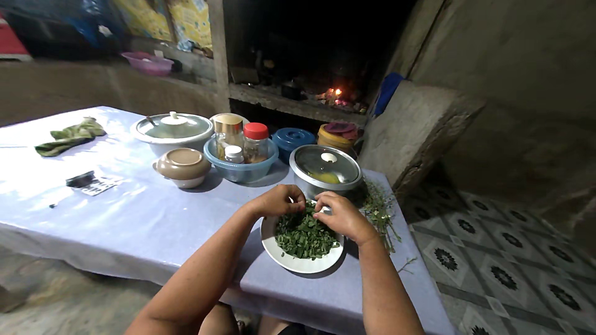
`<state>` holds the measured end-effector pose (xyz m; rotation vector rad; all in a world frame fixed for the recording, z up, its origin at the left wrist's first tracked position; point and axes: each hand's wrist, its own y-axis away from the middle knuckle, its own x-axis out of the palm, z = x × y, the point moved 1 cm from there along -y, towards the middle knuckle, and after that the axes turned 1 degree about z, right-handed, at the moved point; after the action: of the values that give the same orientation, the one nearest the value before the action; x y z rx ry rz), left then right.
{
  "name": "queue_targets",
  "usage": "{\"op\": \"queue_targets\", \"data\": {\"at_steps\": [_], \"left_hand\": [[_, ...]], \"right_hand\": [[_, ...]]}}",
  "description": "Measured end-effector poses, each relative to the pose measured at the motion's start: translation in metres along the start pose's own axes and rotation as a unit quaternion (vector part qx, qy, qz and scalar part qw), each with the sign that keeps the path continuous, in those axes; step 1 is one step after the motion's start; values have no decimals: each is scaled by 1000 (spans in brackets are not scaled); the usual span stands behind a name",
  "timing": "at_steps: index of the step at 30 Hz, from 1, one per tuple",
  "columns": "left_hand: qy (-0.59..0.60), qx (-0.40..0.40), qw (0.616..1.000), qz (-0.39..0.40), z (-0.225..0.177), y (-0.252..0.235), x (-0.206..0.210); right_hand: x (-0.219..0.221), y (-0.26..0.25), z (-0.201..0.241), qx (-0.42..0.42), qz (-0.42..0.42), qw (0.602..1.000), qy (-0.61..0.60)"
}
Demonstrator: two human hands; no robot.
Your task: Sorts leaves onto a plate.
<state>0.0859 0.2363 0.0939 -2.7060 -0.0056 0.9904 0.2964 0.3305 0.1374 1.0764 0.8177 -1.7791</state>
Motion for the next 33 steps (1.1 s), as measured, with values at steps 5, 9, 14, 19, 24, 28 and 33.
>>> {"op": "queue_targets", "data": {"at_steps": [5, 9, 14, 19, 24, 28, 33], "left_hand": [[16, 0, 1000, -8, -2, 2, -2], [26, -3, 1000, -11, -2, 2, -2], [27, 7, 1000, 0, 0, 2, -2], [60, 14, 998, -8, -6, 4, 1], [185, 35, 982, -19, -10, 1, 13], [213, 26, 977, -18, -10, -3, 21], [201, 36, 978, -45, -8, -2, 18]], "right_hand": [[-1, 1, -1, 12, -38, 999, -1], [-1, 0, 0, 28, -28, 999, 4], [1, -3, -1, 10, -31, 999, 1], [0, 0, -1, -6, -39, 999, -32], [5, -1, 0, -11, -52, 996, -65], [8, -3, 1, -5, -64, 995, -74], [8, -4, 2, 0, -65, 995, -75]]}}
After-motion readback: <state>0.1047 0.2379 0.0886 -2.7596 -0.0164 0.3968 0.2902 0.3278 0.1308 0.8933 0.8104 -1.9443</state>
